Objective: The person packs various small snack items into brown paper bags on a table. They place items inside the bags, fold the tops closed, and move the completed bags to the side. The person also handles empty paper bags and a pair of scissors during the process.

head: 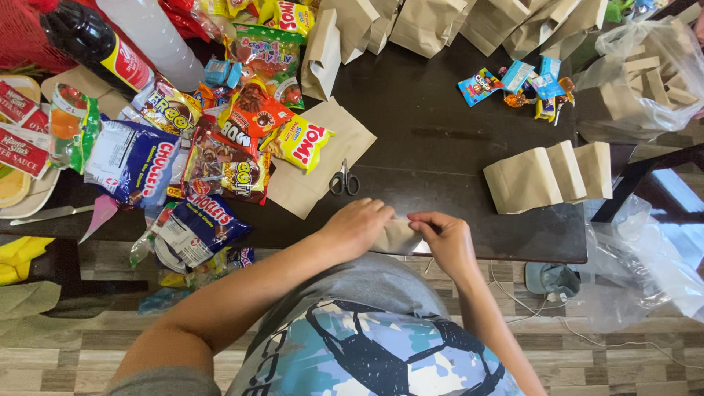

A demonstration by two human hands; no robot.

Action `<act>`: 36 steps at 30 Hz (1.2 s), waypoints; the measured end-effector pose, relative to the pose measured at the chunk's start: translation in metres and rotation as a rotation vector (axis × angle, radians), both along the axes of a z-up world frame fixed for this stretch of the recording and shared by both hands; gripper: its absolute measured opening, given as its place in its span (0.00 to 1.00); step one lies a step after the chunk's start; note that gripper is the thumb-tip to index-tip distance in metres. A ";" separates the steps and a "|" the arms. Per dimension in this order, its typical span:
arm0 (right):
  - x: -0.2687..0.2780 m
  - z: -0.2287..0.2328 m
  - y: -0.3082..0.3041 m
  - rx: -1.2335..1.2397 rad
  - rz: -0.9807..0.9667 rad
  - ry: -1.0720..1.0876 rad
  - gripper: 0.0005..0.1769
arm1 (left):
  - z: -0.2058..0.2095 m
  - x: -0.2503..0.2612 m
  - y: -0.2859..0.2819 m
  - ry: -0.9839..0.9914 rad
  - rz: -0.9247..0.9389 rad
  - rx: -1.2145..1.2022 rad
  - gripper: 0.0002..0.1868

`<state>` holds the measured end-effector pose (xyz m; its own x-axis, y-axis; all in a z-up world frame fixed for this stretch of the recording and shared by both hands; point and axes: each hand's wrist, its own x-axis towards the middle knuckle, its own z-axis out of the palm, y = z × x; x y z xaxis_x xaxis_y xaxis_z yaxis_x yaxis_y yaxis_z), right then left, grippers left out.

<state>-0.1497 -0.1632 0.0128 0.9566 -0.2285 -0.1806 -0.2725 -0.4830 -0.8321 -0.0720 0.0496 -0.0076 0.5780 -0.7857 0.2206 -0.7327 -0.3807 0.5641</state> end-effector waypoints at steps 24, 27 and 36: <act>-0.003 -0.046 0.027 0.521 -0.130 0.142 0.06 | 0.004 -0.020 0.031 0.099 0.025 0.212 0.20; 0.001 -0.046 0.024 0.512 -0.122 0.076 0.05 | 0.012 -0.013 0.015 0.061 -0.032 0.302 0.17; 0.005 0.028 -0.003 -0.391 0.268 -0.381 0.11 | 0.007 0.019 -0.037 0.338 -0.096 0.112 0.25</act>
<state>-0.1451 -0.1661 0.0406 0.9708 0.0490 0.2349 0.1832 -0.7833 -0.5940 -0.0527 0.0126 -0.0002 0.5257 -0.8485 -0.0609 -0.5477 -0.3924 0.7389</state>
